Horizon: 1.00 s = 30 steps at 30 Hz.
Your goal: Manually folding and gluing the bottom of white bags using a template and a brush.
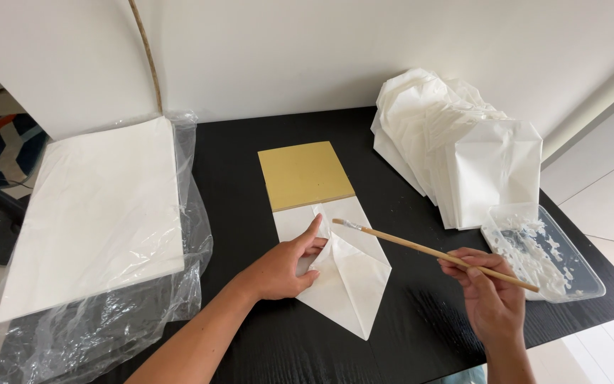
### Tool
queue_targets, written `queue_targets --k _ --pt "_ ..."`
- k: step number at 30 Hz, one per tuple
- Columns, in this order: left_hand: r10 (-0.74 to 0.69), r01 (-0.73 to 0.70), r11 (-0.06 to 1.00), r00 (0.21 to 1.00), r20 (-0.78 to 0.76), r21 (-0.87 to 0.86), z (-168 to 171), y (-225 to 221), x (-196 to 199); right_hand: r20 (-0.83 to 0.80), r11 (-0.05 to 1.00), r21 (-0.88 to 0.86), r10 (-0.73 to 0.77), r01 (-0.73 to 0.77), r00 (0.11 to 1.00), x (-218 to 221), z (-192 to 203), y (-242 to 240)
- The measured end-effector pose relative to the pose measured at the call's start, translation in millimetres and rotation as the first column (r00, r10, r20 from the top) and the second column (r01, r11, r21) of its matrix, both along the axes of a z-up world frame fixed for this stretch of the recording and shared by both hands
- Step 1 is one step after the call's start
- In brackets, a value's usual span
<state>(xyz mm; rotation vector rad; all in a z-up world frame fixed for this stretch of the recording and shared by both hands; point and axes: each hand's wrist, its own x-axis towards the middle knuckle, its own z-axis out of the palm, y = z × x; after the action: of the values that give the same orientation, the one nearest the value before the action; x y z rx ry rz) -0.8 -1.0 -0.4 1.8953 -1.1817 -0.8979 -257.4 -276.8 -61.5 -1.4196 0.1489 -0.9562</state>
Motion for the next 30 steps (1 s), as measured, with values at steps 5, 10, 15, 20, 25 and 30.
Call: queue_targets --k 5,10,15,20,25,30 --pt "0.008 -0.008 1.0 1.0 0.025 0.005 7.5 1.5 -7.7 0.081 0.943 -0.052 -0.325 0.33 0.942 -52.0 23.2 25.9" --pt "0.013 -0.017 0.999 0.996 0.092 0.047 24.2 -2.1 -24.7 0.104 0.714 -0.289 -0.639 0.638 0.762 -162.7 -34.5 -37.6" --pt "-0.055 0.049 0.998 0.963 0.265 0.027 16.8 -2.4 -37.2 0.024 0.434 -0.598 -0.83 0.674 0.557 -139.0 13.1 -8.1" --pt "-0.111 0.166 0.983 0.877 0.467 -0.078 7.6 1.1 -47.6 -0.006 0.452 -0.568 -0.838 0.688 0.545 -110.2 18.5 1.6" --pt "-0.196 0.243 0.97 0.782 0.592 0.0 14.6 5.5 -60.0 -0.068 0.491 -0.575 -0.826 0.655 0.56 -106.9 4.6 -3.2" --pt "-0.22 0.217 0.974 0.815 0.536 0.069 9.2 14.6 -73.3 -0.219 0.468 -0.577 -0.878 0.67 0.425 -103.0 -12.5 1.5"
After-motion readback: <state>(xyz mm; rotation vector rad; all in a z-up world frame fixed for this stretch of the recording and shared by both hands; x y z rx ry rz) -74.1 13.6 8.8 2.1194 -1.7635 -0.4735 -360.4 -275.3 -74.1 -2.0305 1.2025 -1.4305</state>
